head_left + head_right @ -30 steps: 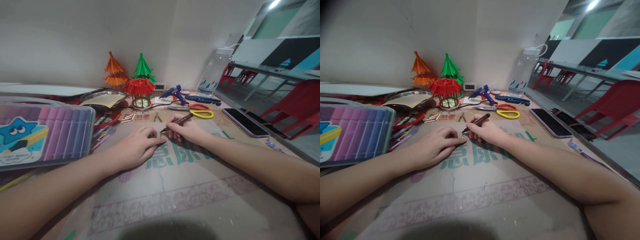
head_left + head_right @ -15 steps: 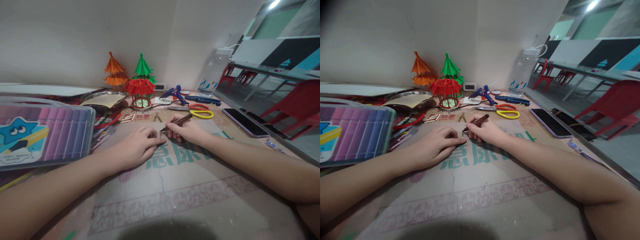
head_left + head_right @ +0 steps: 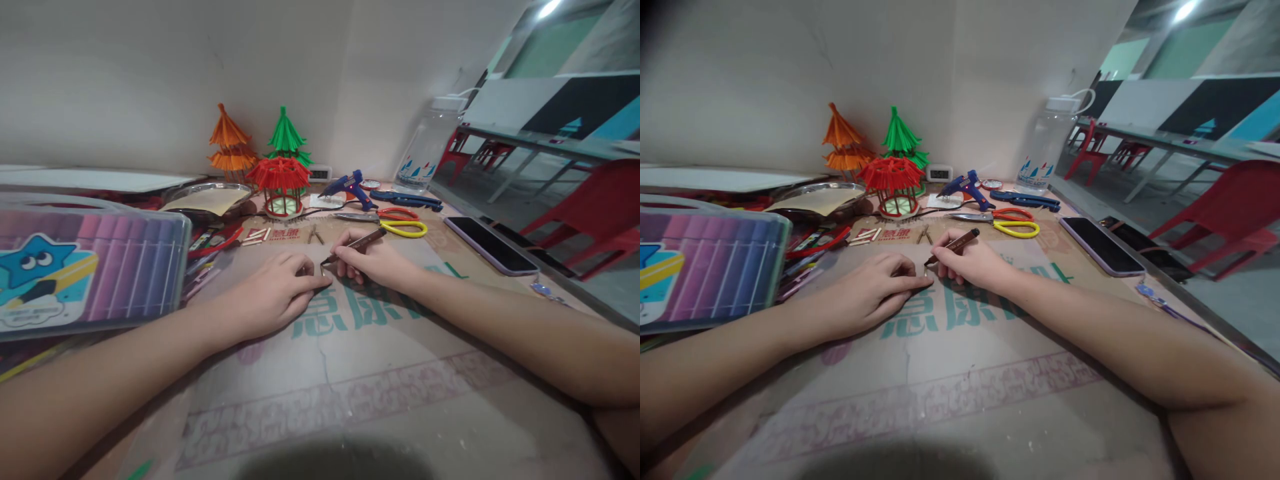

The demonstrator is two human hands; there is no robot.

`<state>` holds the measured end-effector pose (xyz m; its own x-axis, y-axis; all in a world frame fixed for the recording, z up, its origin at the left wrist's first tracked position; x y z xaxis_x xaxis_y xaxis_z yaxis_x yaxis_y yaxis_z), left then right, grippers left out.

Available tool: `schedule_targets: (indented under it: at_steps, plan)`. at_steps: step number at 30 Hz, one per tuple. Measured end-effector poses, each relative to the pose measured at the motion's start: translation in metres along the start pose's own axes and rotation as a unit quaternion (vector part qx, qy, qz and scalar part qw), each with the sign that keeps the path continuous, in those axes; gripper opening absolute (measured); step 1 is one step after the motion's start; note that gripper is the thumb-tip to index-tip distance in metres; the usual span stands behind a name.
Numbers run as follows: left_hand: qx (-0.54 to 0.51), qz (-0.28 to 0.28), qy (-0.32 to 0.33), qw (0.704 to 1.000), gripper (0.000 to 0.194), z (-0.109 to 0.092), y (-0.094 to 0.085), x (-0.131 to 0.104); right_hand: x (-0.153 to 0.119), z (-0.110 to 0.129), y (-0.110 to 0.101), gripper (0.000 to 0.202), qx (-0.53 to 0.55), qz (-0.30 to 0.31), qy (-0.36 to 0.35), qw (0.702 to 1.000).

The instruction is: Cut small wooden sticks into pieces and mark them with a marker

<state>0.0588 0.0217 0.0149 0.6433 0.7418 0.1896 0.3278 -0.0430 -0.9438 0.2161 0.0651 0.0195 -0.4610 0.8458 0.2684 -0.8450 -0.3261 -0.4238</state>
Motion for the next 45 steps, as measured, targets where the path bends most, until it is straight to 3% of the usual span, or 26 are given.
schedule_targets:
  at_steps: [39,45]
  plan:
    - [-0.007,-0.001,0.004,1.0,0.038,-0.0009,-0.001,-0.0002,-0.0009,0.0007,0.0009,0.009,0.011,0.019,0.006,1.0]
    - [-0.03,-0.059,-0.01,0.998,0.039,0.0017,-0.0065,-0.0018,-0.0013,0.0013,0.0016,0.008,0.025,0.026,0.006,0.999]
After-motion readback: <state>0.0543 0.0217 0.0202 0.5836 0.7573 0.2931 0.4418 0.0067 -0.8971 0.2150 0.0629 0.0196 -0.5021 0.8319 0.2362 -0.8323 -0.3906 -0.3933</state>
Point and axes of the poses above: each hand's wrist, its own x-axis towards the middle knuckle, its own y-axis out of the palm, z = x × y, the point moved 6 cm from there along x, towards the middle knuckle, and after that the axes turned 13 degrees about -y, right-handed, at the moved point
